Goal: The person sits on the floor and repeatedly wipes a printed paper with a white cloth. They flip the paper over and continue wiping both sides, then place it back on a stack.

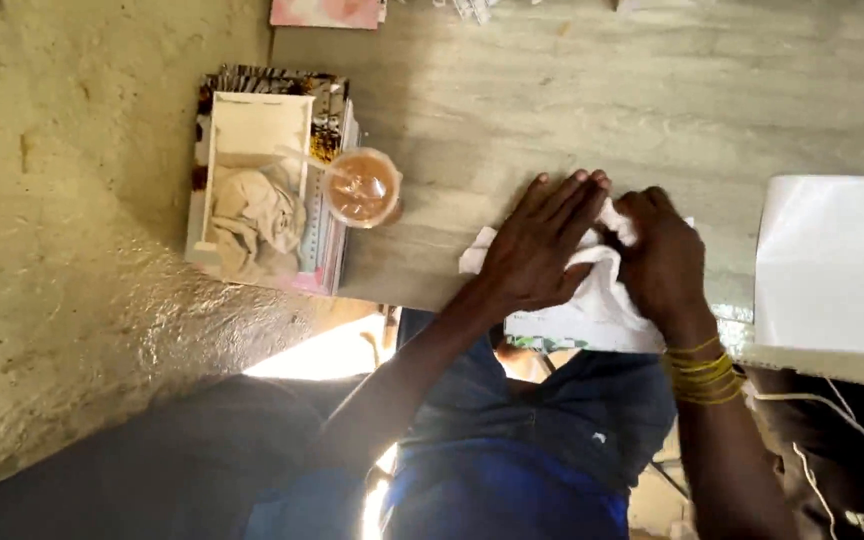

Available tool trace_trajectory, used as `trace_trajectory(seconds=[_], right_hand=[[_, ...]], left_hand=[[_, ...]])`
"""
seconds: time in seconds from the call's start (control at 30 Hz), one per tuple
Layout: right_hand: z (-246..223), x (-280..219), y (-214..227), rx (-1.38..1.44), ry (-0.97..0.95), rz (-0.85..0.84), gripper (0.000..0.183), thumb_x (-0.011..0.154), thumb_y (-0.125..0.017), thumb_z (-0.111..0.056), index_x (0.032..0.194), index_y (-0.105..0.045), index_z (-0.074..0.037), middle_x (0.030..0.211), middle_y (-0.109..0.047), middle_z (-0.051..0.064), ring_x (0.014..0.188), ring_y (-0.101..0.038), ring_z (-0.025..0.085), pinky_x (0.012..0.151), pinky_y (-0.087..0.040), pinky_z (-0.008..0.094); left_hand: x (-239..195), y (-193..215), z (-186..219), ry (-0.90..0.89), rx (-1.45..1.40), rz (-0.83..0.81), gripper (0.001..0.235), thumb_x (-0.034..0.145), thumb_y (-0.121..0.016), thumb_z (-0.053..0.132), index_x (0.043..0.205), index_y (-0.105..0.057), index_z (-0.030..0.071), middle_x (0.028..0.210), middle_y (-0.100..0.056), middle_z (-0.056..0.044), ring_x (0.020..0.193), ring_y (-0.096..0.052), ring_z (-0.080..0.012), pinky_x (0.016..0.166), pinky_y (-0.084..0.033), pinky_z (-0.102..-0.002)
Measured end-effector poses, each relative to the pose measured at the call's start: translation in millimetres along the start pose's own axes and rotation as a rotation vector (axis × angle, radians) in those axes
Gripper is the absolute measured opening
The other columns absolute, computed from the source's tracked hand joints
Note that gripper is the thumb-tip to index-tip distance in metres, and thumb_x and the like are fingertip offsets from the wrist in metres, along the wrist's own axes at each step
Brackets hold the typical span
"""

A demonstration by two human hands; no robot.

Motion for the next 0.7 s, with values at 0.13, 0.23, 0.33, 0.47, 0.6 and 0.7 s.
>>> trace_trajectory(seconds=[0.13,0.23,0.33,0.47,0.6,0.7], right_hand=[[69.9,-22.1,11.9,-0.108,-0.154,0.124,0.034,0.102,-0.07,-0.04,0.115,-0.062,-0.01,0.109,-0.059,0.014,0.085,-0.068,0.055,0.074,-0.055,0.067],[47.7,-78.9,27.0,-0.285,-0.283,0.189,0.028,0.108,-0.063,-0.034,0.121,-0.06,-0.009,0.111,-0.058,0.014,0.077,-0.072,0.049,0.069,-0.058,0.062],[22.7,-103.0,2.1,-0.235,-0.294,0.092,0.041,0.082,-0.077,-0.012,0.119,-0.061,-0.006,0.117,-0.054,0.014,0.091,-0.071,0.049,0.071,-0.06,0.062],[-5.3,-102.5,0.3,-0.166,-0.137,0.008,0.047,0.076,-0.076,-0.012,0.12,-0.059,-0.007,0.117,-0.052,0.01,0.099,-0.069,0.044,0.074,-0.06,0.06],[2.5,-98.8,9.0,-0.1,-0.153,0.052,0.034,0.089,-0.069,-0.019,0.12,-0.058,-0.006,0.115,-0.054,0.015,0.091,-0.069,0.05,0.072,-0.057,0.062],[-6.0,-108.4,3.9,0.053,-0.093,0.089,0.032,0.091,-0.072,-0.018,0.118,-0.06,-0.006,0.108,-0.057,0.018,0.095,-0.068,0.049,0.074,-0.055,0.06]], left_hand=[[-5.9,-2.0,2.1,0.046,0.038,0.061,0.095,0.086,-0.072,0.039,0.165,-0.027,0.01,0.164,-0.045,-0.011,0.155,-0.041,-0.0256,0.132,-0.022,-0.053],[-3.4,-1.3,3.1,0.077,0.074,0.059,0.096,0.083,-0.076,0.04,0.163,-0.031,0.011,0.165,-0.044,-0.012,0.156,-0.039,-0.0252,0.133,-0.019,-0.052],[-3.5,-1.1,5.4,0.082,0.117,0.074,0.094,0.083,-0.076,0.039,0.162,-0.034,0.01,0.165,-0.043,-0.012,0.157,-0.036,-0.0249,0.133,-0.019,-0.051],[-24.0,18.7,24.7,0.069,0.072,0.093,0.081,0.093,-0.068,0.036,0.161,-0.035,0.007,0.166,-0.041,-0.013,0.157,-0.035,-0.0261,0.132,-0.019,-0.051],[-61.6,32.5,50.0,0.062,-0.063,0.084,0.078,0.093,-0.064,0.034,0.16,-0.036,0.005,0.164,-0.041,-0.018,0.155,-0.036,-0.032,0.13,-0.021,-0.054],[-73.0,32.2,58.3,0.069,-0.106,0.091,0.077,0.095,-0.059,0.035,0.162,-0.033,0.007,0.168,-0.035,-0.015,0.158,-0.031,-0.0292,0.131,-0.016,-0.053]])
Point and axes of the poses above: each hand's wrist, its own x-axis towards the middle knuckle, its own y-axis out of the back of the hand, z = x × y, the point moved 7 cm from there along x, towards the middle knuckle
